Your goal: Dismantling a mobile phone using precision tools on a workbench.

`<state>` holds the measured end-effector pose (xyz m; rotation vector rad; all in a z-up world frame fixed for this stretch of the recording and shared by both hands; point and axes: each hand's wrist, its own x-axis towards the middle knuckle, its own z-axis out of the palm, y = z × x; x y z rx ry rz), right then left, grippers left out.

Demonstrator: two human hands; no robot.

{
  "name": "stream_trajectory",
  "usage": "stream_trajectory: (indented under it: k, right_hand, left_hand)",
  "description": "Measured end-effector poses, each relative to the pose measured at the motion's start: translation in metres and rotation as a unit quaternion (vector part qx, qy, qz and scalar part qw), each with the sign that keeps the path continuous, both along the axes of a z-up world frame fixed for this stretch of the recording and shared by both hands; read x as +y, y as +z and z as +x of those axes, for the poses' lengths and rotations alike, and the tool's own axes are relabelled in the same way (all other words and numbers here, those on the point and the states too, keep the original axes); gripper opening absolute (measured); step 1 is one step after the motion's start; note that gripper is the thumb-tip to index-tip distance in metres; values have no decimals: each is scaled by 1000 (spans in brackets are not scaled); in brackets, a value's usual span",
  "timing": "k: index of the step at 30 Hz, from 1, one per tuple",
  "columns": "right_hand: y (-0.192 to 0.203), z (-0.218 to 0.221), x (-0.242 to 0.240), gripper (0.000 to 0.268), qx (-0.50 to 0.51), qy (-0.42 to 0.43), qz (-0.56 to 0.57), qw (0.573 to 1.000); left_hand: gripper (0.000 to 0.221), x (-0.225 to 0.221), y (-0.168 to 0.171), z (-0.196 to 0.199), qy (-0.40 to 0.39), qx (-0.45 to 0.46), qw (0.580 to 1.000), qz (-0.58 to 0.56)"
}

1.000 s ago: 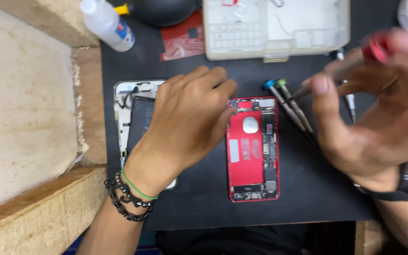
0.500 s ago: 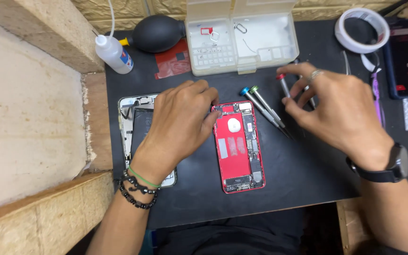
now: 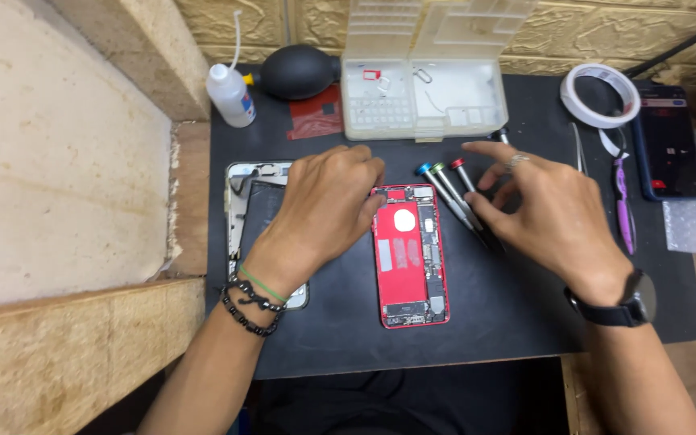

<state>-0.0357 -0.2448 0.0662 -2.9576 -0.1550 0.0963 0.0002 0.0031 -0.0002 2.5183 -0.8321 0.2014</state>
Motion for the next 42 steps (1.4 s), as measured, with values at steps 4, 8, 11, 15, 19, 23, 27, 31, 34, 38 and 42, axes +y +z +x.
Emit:
stream_trajectory:
  k: [4,8,11,15,19,23,27,31,34,38,42]
  right_hand:
    - [-4,-5,-20,43,-74,17,22,997]
    - [-11,-2,-50,26,-186,2,4,982]
    - [-7,2,-56,31,-126,-49,23,991]
    - [-13,6,-55,54,-43,-70,95,992]
    - [-24,11,-58,48,-45,-48,92,994]
    - [-24,11,-57,45,-21,-44,84,995]
    - [-21,10,-59,35,-9,-53,48,997]
    - [-28,10,-64,31,-25,-46,34,998]
    - [-22,10,-63,25,-27,-29,51,998]
    - [-19,9,-57,21,-13,-36,66,997]
    - [-20,6,-52,23,-10,-50,31,998]
  left_hand:
    - [19,0,0,0,-4,1,1000,-9]
    - [20,0,4,1,-4,18,1000,9]
    - [18,-1,4,0,-4,18,1000,6]
    - [17,0,2,0,-1,17,1000,8]
    - [18,-1,4,1,9,29,999,13]
    - [20,1,0,0,10,26,1000,4]
    - [19,1,1,1,5,15,1000,-10]
    - [17,2,3,0,-9,20,1000,-7]
    - [17,-1,4,2,-17,10,1000,-13]
    - [14,0,6,3,-9,20,1000,-8]
    - [15,1,4,3,-5,26,1000,-6]
